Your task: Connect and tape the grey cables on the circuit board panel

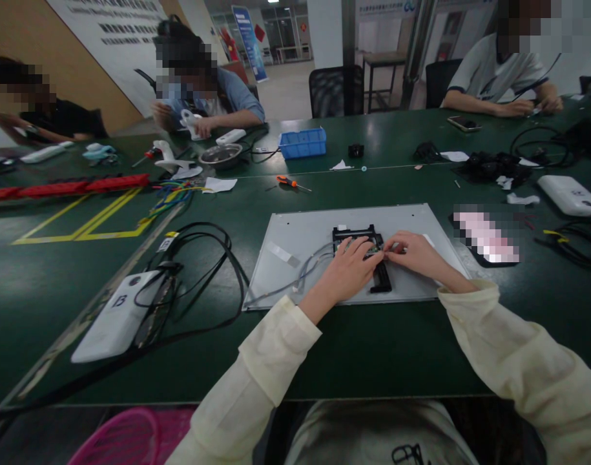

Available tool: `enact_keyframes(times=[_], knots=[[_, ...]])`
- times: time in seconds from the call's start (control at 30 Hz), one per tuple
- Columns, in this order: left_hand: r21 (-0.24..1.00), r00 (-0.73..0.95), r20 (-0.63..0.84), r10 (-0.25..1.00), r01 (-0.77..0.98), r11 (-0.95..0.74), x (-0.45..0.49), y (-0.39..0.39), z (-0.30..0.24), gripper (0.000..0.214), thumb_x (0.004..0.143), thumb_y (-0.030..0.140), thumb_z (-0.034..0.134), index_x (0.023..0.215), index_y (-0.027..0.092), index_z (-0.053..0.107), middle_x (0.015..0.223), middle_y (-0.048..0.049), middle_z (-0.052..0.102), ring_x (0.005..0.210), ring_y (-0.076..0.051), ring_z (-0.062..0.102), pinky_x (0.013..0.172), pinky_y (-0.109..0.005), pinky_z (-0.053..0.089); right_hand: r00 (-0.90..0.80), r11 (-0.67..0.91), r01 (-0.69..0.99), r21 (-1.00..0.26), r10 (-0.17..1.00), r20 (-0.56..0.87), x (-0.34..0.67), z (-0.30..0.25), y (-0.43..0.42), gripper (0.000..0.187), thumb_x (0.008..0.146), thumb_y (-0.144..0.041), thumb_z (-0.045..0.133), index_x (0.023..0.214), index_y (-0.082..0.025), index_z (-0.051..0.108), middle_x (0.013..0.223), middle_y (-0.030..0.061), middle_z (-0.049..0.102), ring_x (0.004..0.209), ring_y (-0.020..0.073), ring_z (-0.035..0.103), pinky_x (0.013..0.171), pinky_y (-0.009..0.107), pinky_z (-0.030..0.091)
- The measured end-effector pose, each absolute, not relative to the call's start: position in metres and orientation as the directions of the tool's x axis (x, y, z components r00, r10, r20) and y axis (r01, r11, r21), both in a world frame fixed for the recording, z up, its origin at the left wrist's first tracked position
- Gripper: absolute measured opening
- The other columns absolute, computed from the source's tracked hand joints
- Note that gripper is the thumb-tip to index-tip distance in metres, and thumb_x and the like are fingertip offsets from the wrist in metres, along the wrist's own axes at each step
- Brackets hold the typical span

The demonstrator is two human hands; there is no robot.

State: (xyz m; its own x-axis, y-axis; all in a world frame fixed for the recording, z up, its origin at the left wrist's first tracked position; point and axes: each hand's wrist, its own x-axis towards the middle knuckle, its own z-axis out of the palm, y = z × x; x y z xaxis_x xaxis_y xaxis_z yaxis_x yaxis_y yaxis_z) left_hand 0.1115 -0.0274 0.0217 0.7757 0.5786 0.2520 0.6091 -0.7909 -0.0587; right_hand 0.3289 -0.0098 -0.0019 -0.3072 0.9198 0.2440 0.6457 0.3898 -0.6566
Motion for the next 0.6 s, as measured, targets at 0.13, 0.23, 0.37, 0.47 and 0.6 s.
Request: enact_keyframes(times=[0.13,0.23,0.37,0.47,0.6], knots=[[-0.062,0.771,0.252,0.585,0.616,-0.785,0.1120,-0.0275,0.0210,0.035,0.097,0.025,0.038,0.130,0.023,0.049,0.133,-0.0099,0.052,0.134,-0.025,0.036,0.111,-0.047,0.026,-0.253,0.367,0.642,-0.673,0.930,0.266,0.3281,-0.0024,-0.0091,0.018,0.083,-0.034,0.058,0.079,-0.019,0.069,0.084,0.0043,0.067,0.072,0.0165,0.061,0.067,0.029,0.046],[-0.067,0.764,0.252,0.594,0.627,-0.777,0.1125,-0.0279,0.0209,0.036,0.098,0.026,0.036,0.131,0.021,0.048,0.133,-0.0100,0.052,0.134,-0.024,0.036,0.111,-0.046,0.026,-0.221,0.359,0.639,-0.681,0.933,0.284,0.3279,-0.0027,-0.0085,0.019,0.084,-0.033,0.057,0.079,-0.019,0.069,0.084,0.0041,0.067,0.073,0.0165,0.061,0.068,0.029,0.046],[-0.076,0.755,0.253,0.605,0.639,-0.766,0.1129,-0.0284,0.0206,0.038,0.098,0.027,0.035,0.133,0.019,0.045,0.134,-0.0096,0.052,0.134,-0.024,0.036,0.113,-0.045,0.024,-0.214,0.350,0.638,-0.686,0.936,0.278,0.3280,-0.0029,-0.0083,0.020,0.084,-0.034,0.057,0.079,-0.019,0.069,0.083,0.0037,0.066,0.071,0.0164,0.060,0.066,0.029,0.045],[-0.079,0.748,0.250,0.614,0.648,-0.757,0.1131,-0.0289,0.0207,0.039,0.098,0.027,0.034,0.136,0.017,0.043,0.134,-0.0097,0.052,0.134,-0.024,0.036,0.113,-0.045,0.023,-0.197,0.340,0.629,-0.699,0.940,0.280,0.3278,-0.0030,-0.0084,0.022,0.084,-0.036,0.056,0.078,-0.019,0.069,0.081,0.0033,0.066,0.069,0.0162,0.060,0.065,0.029,0.045],[-0.072,0.736,0.247,0.630,0.662,-0.746,0.1133,-0.0314,0.0257,0.041,0.098,0.029,0.035,0.137,0.018,0.041,0.135,-0.0098,0.051,0.135,-0.024,0.036,0.113,-0.046,0.023,-0.202,0.362,0.624,-0.693,0.931,0.304,0.3280,-0.0038,-0.0079,0.022,0.084,-0.037,0.056,0.076,-0.020,0.068,0.080,0.0035,0.067,0.073,0.0179,0.060,0.069,0.031,0.045]])
